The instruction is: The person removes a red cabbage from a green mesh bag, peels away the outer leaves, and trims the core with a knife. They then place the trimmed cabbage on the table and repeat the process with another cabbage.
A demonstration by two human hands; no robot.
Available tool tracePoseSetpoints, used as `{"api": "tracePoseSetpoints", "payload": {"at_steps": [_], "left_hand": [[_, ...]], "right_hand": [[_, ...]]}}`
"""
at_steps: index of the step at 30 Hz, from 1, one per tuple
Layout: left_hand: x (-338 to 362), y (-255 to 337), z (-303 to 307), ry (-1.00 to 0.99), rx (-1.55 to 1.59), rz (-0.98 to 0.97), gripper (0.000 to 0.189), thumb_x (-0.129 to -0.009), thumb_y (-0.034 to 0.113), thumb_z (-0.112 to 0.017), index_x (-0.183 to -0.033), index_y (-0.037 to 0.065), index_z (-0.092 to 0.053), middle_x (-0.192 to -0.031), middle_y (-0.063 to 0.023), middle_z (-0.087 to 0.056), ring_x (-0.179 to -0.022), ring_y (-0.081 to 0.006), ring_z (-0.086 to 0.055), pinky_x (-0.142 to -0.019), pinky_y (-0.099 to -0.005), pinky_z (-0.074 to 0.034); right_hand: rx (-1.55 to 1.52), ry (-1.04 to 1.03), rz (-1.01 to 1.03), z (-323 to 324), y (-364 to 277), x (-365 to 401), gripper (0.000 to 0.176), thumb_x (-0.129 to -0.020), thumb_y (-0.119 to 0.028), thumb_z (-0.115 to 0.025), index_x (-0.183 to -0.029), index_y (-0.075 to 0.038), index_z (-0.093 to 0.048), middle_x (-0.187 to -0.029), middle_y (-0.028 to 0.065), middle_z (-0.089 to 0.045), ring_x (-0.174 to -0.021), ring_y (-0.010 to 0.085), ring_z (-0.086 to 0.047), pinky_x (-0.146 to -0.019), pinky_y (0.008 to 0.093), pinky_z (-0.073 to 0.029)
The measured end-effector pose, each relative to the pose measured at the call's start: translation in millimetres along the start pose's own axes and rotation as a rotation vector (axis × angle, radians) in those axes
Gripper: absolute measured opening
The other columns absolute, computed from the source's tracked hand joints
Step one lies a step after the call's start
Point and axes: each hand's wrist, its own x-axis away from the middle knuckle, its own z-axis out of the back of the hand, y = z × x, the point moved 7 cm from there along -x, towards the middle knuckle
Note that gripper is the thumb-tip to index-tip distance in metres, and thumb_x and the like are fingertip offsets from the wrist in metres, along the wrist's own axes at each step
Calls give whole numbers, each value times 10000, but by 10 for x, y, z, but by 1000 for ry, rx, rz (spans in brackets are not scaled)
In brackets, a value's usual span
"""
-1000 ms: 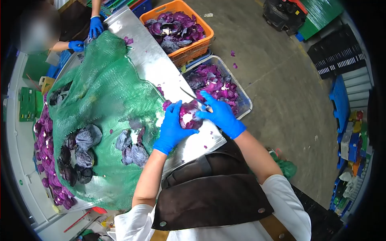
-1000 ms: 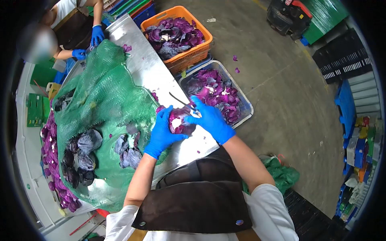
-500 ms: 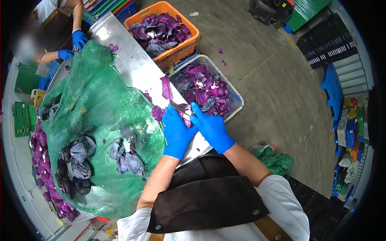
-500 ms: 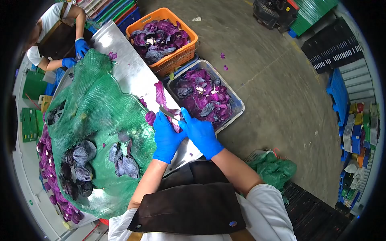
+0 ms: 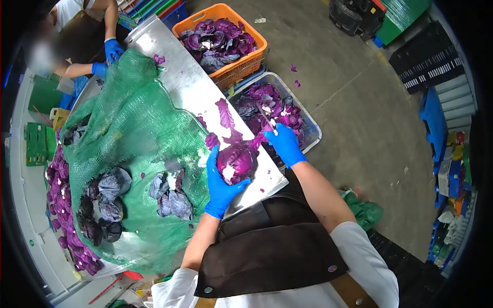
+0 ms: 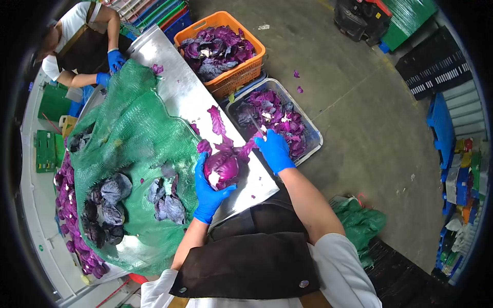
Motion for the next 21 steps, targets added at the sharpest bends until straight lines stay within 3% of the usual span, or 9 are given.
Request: {"api": "tracePoseSetpoints", "payload": {"at_steps": [1,4,7,11,16,18,21], "left_hand": [[-31,6,-27,-37,-68,-24,1217,-563,343,-943,-1504,-16,-260,-1486,-189,-375,-1346,-312,-429,-1152,-417,-330],[-102,-156,-66,-140,-267,42,1254,-580,353,-932,-1522,-25,-195,-1500,-240,-337,-1373,-369,-386,-1162,-435,-306],[-170,-202,-72,-146,-322,67,1243,-594,351,-922,-1522,-23,-186,-1510,-259,-319,-1398,-397,-352,-1170,-436,-295],[-187,-204,-140,-128,-344,87,1265,-591,364,-921,-1523,-37,-166,-1525,-269,-298,-1416,-404,-328,-1174,-438,-287],[-214,-153,-129,-106,-279,91,1205,-593,335,-919,-1496,-36,-213,-1522,-288,-291,-1419,-423,-312,-1165,-454,-293],[-219,-99,-156,-124,-309,104,1183,-592,319,-919,-1484,-36,-227,-1519,-285,-291,-1418,-425,-308,-1165,-458,-291],[-211,-53,-169,-136,-345,83,1197,-593,309,-917,-1493,-45,-211,-1529,-288,-272,-1430,-431,-283,-1179,-452,-268]], "right_hand": [[91,44,38,123,-274,167,710,-888,-515,-648,-1390,-47,-466,-957,230,-689,-869,417,-672,-755,501,-518],[178,-134,288,207,-857,586,842,-924,-578,-558,-1503,-24,-301,-930,228,-691,-824,403,-681,-696,499,-526],[297,-227,370,123,-924,936,828,-974,-573,-457,-1550,-43,-185,-741,163,-687,-599,365,-661,-541,483,-505],[323,-260,345,184,-976,1181,877,-974,-554,-475,-1566,-56,-63,-590,105,-639,-531,330,-637,-505,457,-490],[347,-334,262,34,-1048,1074,877,-987,-541,-455,-1564,-31,-35,-560,86,-627,-501,301,-632,-497,426,-489],[257,-363,211,70,-1139,1050,802,-992,-544,-440,-1558,-51,-157,-610,140,-641,-562,321,-656,-522,430,-500],[249,-232,244,-80,-1019,866,736,-986,-572,-429,-1516,-75,-315,-718,200,-664,-685,354,-684,-589,447,-520]]}}
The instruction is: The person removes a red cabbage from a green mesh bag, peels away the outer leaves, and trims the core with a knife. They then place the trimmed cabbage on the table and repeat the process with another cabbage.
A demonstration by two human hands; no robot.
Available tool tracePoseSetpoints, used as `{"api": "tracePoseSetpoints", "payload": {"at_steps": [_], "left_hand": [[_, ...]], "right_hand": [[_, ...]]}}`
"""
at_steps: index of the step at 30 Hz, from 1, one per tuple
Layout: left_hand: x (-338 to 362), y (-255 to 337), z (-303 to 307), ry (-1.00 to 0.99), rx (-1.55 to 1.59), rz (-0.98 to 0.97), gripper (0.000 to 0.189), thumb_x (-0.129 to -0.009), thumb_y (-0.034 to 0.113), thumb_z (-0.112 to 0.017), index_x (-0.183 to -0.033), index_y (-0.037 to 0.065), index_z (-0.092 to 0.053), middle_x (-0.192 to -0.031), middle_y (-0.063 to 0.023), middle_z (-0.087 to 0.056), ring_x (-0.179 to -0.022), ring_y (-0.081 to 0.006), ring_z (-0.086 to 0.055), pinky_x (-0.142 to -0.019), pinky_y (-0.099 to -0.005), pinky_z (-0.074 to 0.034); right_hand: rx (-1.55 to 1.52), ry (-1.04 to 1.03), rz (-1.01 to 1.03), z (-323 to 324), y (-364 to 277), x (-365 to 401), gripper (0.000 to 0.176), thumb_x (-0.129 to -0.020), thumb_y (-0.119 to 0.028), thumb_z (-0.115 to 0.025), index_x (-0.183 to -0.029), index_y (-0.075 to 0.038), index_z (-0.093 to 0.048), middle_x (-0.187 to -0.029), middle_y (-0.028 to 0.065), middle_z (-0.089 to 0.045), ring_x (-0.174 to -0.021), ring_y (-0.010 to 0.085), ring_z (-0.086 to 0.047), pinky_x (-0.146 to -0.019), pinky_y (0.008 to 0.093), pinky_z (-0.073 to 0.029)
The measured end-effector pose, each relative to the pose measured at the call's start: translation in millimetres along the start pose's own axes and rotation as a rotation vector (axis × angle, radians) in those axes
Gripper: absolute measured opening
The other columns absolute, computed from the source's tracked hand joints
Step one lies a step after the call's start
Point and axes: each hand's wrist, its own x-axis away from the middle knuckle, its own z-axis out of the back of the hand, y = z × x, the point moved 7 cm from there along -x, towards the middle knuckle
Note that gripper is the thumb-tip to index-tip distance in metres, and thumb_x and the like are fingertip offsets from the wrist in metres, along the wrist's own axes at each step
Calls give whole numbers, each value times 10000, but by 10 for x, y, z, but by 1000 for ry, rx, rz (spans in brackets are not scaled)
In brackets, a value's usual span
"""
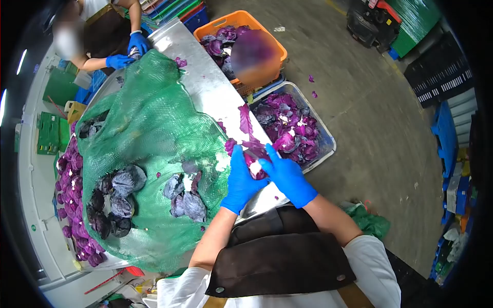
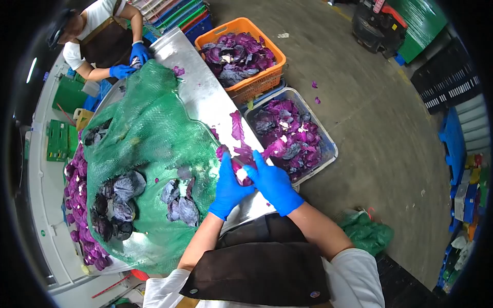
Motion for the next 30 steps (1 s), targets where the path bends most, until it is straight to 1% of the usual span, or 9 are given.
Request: {"api": "tracePoseSetpoints", "payload": {"at_steps": [1,3,5,7,9,14,20,26,30], "left_hand": [[23,-16,-23,0,0,-17,1201,-596,305,-915,-1497,-49,-204,-1535,-290,-261,-1439,-433,-268,-1186,-449,-256],[103,-84,-95,-21,-180,-102,1305,-580,379,-927,-1523,-53,-134,-1549,-285,-251,-1451,-403,-273,-1182,-428,-271],[69,-39,-59,-9,-93,-146,1201,-597,357,-910,-1505,-18,-220,-1508,-274,-301,-1431,-437,-286,-1170,-455,-285],[31,40,-2,-52,-62,-148,1164,-592,355,-908,-1488,-2,-257,-1470,-266,-337,-1404,-443,-319,-1160,-467,-300],[28,122,36,-73,-119,-154,1213,-587,283,-906,-1520,-9,-189,-1504,-269,-305,-1426,-458,-272,-1180,-485,-266],[23,121,49,-35,-214,-206,1101,-630,430,-876,-1475,-1,-316,-1460,-250,-380,-1366,-441,-376,-1129,-492,-340],[-42,196,-35,43,-154,-171,1013,-694,531,-823,-1449,11,-392,-1420,-232,-445,-1339,-424,-429,-1086,-484,-399],[-6,216,-88,32,-230,-191,1066,-716,492,-811,-1532,53,-284,-1524,-247,-345,-1426,-429,-321,-1137,-518,-309],[23,221,-54,-34,-56,-159,1098,-668,383,-875,-1511,5,-282,-1510,-254,-360,-1410,-433,-340,-1144,-466,-318]], "right_hand": [[-172,162,9,185,-68,-18,625,-986,-478,-521,-1466,-89,-424,-761,234,-659,-713,397,-673,-629,477,-506],[-445,19,-129,527,-197,24,678,-925,-447,-647,-1451,-71,-443,-903,230,-680,-859,362,-694,-739,436,-535],[-205,175,218,340,-100,-62,740,-836,-432,-760,-1407,-45,-493,-1044,197,-677,-958,310,-690,-835,393,-537],[-109,75,279,337,-234,14,743,-761,-445,-819,-1319,-19,-574,-1126,174,-664,-1003,287,-678,-890,366,-528],[-228,86,223,339,-162,-18,656,-726,-449,-837,-1206,-38,-659,-1079,163,-671,-960,290,-681,-839,370,-534],[-113,9,280,472,-201,-155,504,-701,-443,-834,-1013,-67,-713,-854,167,-673,-757,342,-666,-686,427,-521],[143,-167,103,523,-357,-258,407,-712,-417,-754,-874,-52,-678,-876,191,-686,-815,366,-686,-708,473,-533],[216,-179,268,366,-439,-329,269,-732,-301,-710,-857,-63,-694,-813,196,-684,-762,391,-681,-696,498,-536],[210,0,509,395,-447,-310,182,-775,-257,-686,-830,-84,-692,-791,177,-682,-749,384,-675,-654,491,-529]]}}
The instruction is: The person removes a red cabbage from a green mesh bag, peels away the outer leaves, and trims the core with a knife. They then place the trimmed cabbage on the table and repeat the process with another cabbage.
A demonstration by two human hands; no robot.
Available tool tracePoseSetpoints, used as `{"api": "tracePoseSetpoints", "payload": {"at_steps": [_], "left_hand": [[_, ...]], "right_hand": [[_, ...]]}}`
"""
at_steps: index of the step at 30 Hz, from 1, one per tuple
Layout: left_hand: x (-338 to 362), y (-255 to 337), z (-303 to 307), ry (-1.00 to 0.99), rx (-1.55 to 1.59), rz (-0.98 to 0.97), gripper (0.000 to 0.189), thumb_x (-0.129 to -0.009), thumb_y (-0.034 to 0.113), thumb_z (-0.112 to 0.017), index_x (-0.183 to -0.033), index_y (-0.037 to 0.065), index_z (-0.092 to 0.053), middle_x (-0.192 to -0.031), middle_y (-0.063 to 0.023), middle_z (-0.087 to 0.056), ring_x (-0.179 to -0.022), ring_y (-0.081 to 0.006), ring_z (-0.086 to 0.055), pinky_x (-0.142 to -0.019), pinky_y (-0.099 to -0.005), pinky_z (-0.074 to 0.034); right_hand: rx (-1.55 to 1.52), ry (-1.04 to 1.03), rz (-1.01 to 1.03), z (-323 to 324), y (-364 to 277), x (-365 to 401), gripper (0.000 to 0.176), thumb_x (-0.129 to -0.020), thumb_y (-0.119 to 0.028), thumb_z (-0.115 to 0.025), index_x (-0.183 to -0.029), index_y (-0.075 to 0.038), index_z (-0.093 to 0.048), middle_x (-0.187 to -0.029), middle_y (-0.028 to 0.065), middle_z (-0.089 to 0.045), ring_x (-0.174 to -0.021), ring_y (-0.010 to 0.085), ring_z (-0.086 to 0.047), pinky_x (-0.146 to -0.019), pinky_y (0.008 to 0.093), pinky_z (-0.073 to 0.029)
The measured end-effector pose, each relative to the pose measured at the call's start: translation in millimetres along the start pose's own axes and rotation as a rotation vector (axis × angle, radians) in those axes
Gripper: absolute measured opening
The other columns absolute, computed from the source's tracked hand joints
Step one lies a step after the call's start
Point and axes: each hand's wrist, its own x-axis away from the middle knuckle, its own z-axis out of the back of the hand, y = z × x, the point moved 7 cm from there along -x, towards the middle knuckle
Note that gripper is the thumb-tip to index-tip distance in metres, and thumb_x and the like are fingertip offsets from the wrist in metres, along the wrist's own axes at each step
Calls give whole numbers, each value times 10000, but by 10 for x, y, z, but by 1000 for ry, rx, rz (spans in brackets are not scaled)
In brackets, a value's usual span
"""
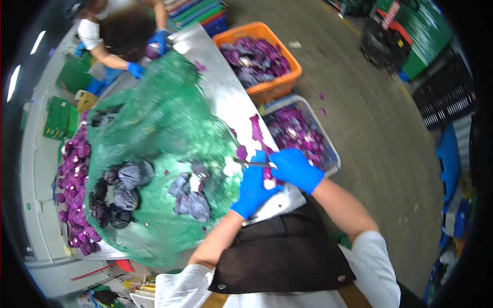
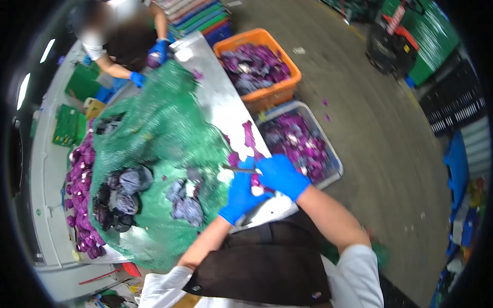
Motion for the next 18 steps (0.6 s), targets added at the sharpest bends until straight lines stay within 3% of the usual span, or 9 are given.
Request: {"api": "tracePoseSetpoints", "payload": {"at_steps": [2,3,5,8,11,14,16,18], "left_hand": [[56,-156,-23,3,40,15,1112,-657,361,-887,-1509,-3,-273,-1515,-254,-353,-1410,-418,-347,-1154,-448,-313],[71,-244,-21,16,77,22,1114,-659,362,-887,-1509,-6,-268,-1518,-254,-346,-1412,-408,-350,-1159,-443,-310],[43,-278,18,9,151,105,1131,-656,386,-894,-1508,-11,-265,-1528,-252,-332,-1419,-387,-350,-1165,-430,-308],[-1,-359,-8,-10,158,99,1159,-647,411,-902,-1507,-21,-256,-1522,-250,-338,-1409,-372,-370,-1147,-421,-339],[-78,-254,10,-63,195,105,1165,-640,409,-908,-1503,-24,-257,-1479,-226,-394,-1360,-343,-439,-1117,-412,-379],[-75,-279,-33,-140,298,177,1153,-646,375,-907,-1511,-8,-248,-1456,-210,-429,-1334,-318,-471,-1103,-402,-395],[-81,-293,-22,-91,196,108,1128,-647,363,-907,-1499,-6,-267,-1427,-202,-457,-1310,-317,-493,-1092,-398,-406],[-115,-277,-4,-63,152,77,1104,-649,354,-906,-1489,-4,-284,-1403,-195,-477,-1289,-312,-510,-1083,-394,-415]], "right_hand": [[-66,-73,-29,-11,138,36,186,-815,-271,-670,-830,-86,-657,-757,182,-662,-731,397,-663,-632,499,-513],[-248,-101,-111,-17,248,73,215,-835,-284,-677,-878,-73,-668,-754,196,-655,-736,387,-669,-645,485,-517],[-564,138,-242,-25,402,227,304,-835,-315,-713,-1012,-69,-694,-796,183,-666,-775,369,-679,-678,458,-528],[-590,278,-204,-226,429,440,412,-833,-322,-737,-1167,-88,-677,-858,159,-670,-819,341,-687,-713,436,-540],[-430,203,-142,-136,168,501,491,-823,-278,-777,-1264,-107,-645,-961,132,-686,-866,288,-682,-767,365,-536],[-325,49,-91,-51,195,362,411,-800,-378,-749,-1129,-136,-702,-912,146,-670,-821,324,-682,-722,417,-533],[-233,5,16,-7,187,271,344,-793,-430,-714,-960,-130,-718,-839,162,-660,-763,349,-672,-655,447,-518],[-182,-61,29,-27,167,221,325,-813,-423,-703,-923,-118,-702,-805,154,-660,-744,350,-668,-632,449,-514]]}}
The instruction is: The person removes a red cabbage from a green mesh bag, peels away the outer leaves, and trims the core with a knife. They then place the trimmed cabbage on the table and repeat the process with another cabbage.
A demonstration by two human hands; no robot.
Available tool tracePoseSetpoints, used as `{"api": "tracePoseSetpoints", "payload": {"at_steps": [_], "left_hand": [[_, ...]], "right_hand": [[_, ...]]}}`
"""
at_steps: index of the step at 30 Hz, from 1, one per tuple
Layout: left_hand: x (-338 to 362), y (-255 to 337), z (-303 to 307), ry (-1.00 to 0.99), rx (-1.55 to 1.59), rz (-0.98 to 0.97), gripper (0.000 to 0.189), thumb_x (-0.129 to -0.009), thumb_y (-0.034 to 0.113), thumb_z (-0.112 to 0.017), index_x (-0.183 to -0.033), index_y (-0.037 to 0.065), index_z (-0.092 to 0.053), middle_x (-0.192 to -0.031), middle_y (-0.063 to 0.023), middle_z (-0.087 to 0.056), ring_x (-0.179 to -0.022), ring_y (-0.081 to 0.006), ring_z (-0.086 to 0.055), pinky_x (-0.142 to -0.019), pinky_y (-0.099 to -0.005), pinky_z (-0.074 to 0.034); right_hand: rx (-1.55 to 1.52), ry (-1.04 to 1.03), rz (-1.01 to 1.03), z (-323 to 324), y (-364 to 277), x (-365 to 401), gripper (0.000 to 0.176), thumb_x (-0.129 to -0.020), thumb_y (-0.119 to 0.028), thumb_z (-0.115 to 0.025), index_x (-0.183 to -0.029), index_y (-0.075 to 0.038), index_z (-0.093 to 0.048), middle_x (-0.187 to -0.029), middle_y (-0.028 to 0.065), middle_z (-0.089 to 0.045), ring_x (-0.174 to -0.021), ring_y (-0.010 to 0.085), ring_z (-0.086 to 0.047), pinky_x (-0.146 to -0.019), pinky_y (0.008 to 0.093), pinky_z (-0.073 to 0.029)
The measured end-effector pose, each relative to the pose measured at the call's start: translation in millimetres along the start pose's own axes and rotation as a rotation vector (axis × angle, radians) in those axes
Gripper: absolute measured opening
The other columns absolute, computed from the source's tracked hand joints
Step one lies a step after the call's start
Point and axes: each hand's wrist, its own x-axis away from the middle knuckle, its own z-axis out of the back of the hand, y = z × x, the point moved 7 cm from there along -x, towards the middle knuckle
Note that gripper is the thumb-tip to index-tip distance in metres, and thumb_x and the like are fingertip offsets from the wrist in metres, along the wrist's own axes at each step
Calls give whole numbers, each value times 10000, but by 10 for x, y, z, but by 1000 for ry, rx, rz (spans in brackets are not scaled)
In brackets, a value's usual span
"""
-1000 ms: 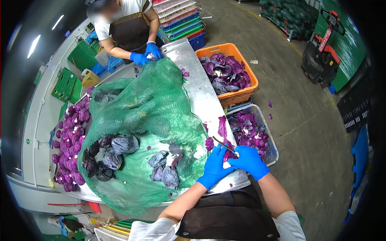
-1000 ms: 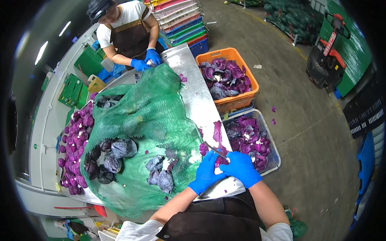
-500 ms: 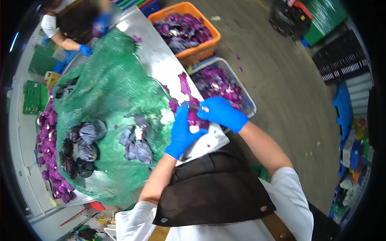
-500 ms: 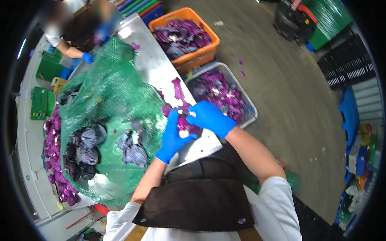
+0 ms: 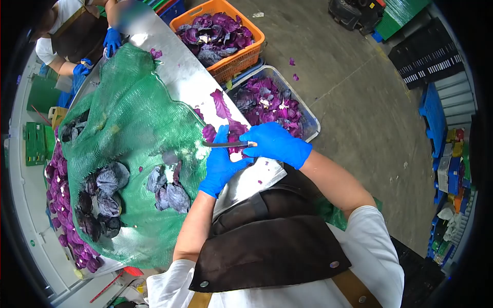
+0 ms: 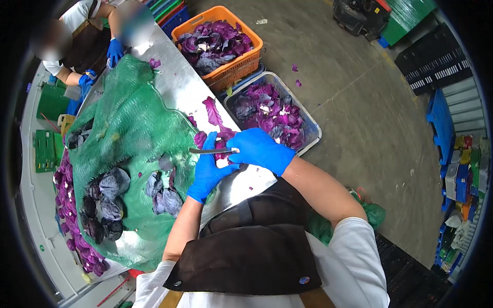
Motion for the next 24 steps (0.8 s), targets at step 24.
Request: {"api": "tracePoseSetpoints", "payload": {"at_steps": [24], "left_hand": [[95,-20,-31,66,-38,-3,1107,-657,335,-894,-1502,-12,-270,-1526,-250,-335,-1424,-385,-335,-1175,-425,-287]], "right_hand": [[-750,286,-492,-181,345,855,439,-936,-482,-613,-914,-55,-711,-679,166,-631,-676,348,-653,-647,433,-515]]}}
